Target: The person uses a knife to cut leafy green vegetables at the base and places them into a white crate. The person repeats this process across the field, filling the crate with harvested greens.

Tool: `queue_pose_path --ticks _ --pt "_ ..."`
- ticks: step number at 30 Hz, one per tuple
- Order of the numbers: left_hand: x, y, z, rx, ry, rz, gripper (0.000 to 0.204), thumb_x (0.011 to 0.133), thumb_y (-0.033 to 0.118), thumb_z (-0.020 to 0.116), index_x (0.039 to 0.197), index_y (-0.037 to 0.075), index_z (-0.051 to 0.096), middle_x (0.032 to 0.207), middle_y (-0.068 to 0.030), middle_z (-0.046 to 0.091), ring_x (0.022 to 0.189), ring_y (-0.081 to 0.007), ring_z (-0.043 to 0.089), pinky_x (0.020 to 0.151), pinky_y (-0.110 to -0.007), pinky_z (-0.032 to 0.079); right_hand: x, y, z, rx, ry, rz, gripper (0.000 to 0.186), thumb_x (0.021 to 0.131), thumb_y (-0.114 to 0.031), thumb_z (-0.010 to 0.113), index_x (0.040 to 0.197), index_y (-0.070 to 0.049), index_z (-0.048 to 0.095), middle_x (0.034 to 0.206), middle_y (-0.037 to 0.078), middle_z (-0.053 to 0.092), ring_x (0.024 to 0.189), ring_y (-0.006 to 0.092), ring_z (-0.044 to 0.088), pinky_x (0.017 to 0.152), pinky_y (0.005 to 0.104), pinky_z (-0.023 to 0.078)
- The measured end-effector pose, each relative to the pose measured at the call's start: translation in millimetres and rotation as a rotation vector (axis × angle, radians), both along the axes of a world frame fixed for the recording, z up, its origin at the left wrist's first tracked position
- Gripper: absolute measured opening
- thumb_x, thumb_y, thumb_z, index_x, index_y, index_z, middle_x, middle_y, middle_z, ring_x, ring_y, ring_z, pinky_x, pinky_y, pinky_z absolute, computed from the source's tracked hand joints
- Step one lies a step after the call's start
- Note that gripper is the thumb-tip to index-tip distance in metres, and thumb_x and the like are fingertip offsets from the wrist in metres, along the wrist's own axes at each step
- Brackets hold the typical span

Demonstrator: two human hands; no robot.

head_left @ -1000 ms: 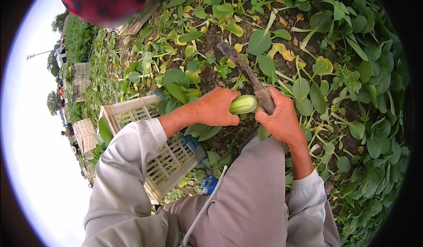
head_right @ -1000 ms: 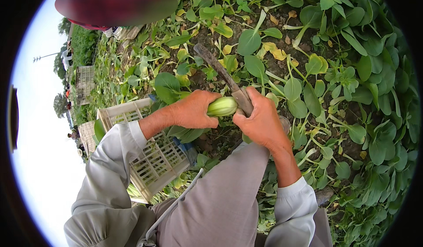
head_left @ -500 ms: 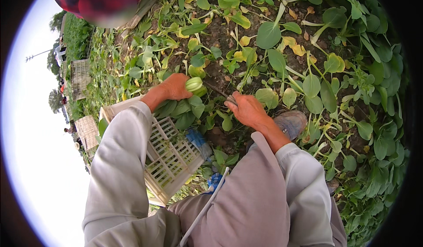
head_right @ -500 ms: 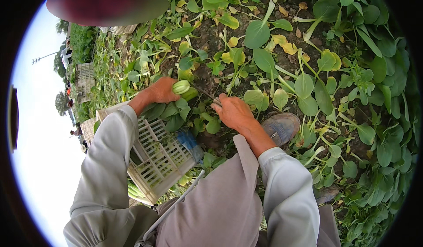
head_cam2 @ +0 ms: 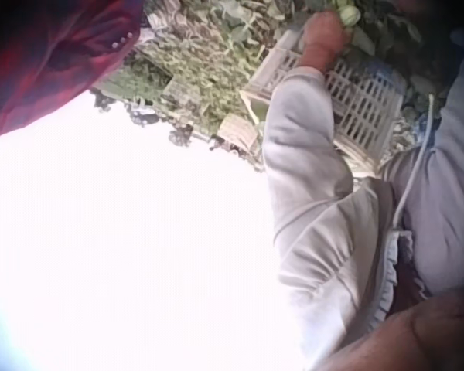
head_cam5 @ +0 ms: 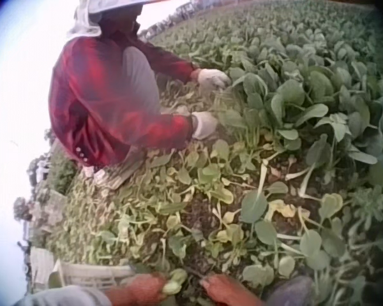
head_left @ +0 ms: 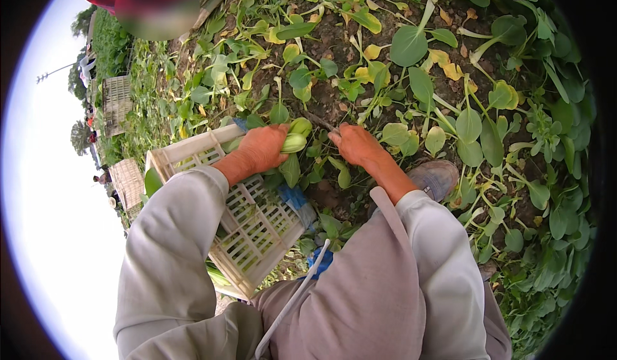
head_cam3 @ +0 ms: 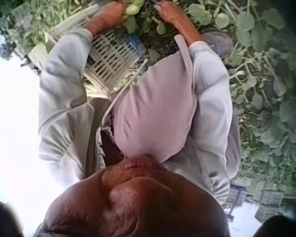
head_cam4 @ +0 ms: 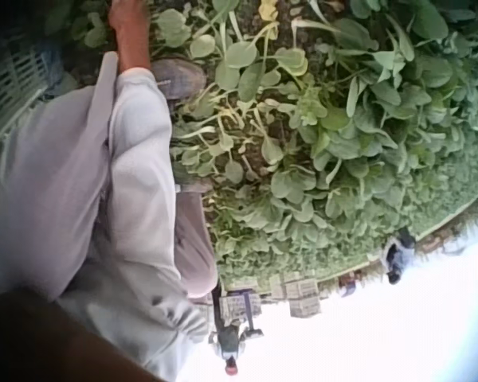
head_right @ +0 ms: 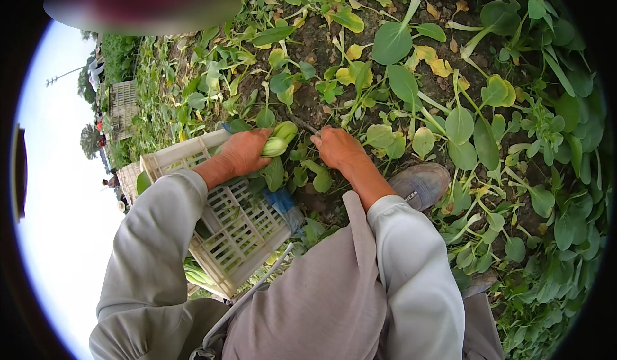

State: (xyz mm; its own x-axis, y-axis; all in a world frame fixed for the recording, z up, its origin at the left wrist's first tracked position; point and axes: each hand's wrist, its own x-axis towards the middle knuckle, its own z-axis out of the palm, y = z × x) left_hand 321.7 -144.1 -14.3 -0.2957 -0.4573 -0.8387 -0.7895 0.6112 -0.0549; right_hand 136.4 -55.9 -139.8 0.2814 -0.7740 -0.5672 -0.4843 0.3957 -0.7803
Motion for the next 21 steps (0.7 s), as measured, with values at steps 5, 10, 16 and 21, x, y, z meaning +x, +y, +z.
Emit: queue_pose_path --ticks 5,10,16,21 --pt "-5 16 6 -0.054 -0.002 -0.095 0.075 0.074 0.024 0.073 0.133 -0.001 0.034 0.107 -0.0215 0.062 0.089 -0.0366 0.066 0.076 -0.043 0.054 2 -2 8 0.003 0.019 0.057 0.042 0.097 -0.036 0.049 0.103 0.004 0.062 0.105 0.023 0.065 0.100 0.0413 0.061 0.086 0.0469 0.049" --pt "-9 26 12 -0.076 0.104 -0.122 0.079 0.073 0.021 0.072 0.137 0.003 0.030 0.108 -0.0206 0.061 0.085 -0.0366 0.066 0.071 -0.045 0.054 -9 25 1 -0.034 0.007 0.076 0.040 0.094 -0.035 0.052 0.107 0.002 0.063 0.104 0.022 0.065 0.102 0.0399 0.061 0.088 0.0469 0.048" --pt "-65 27 51 -0.130 0.475 0.057 0.070 0.070 0.010 0.073 0.133 0.013 0.043 0.114 -0.0182 0.060 0.094 -0.0350 0.064 0.081 -0.041 0.053 -83 61 49 0.033 -0.132 -0.576 0.039 0.089 -0.034 0.064 0.106 0.001 0.059 0.096 0.018 0.066 0.092 0.0278 0.064 0.080 0.0402 0.051" --pt "-136 28 62 -0.046 0.933 0.024 0.062 0.064 0.001 0.074 0.122 0.009 0.056 0.114 -0.0144 0.061 0.104 -0.0325 0.062 0.090 -0.037 0.051 -134 49 71 -0.161 -0.587 -1.026 0.043 0.081 -0.029 0.076 0.106 -0.001 0.055 0.080 0.004 0.060 0.061 0.0129 0.055 0.054 0.0294 0.047"
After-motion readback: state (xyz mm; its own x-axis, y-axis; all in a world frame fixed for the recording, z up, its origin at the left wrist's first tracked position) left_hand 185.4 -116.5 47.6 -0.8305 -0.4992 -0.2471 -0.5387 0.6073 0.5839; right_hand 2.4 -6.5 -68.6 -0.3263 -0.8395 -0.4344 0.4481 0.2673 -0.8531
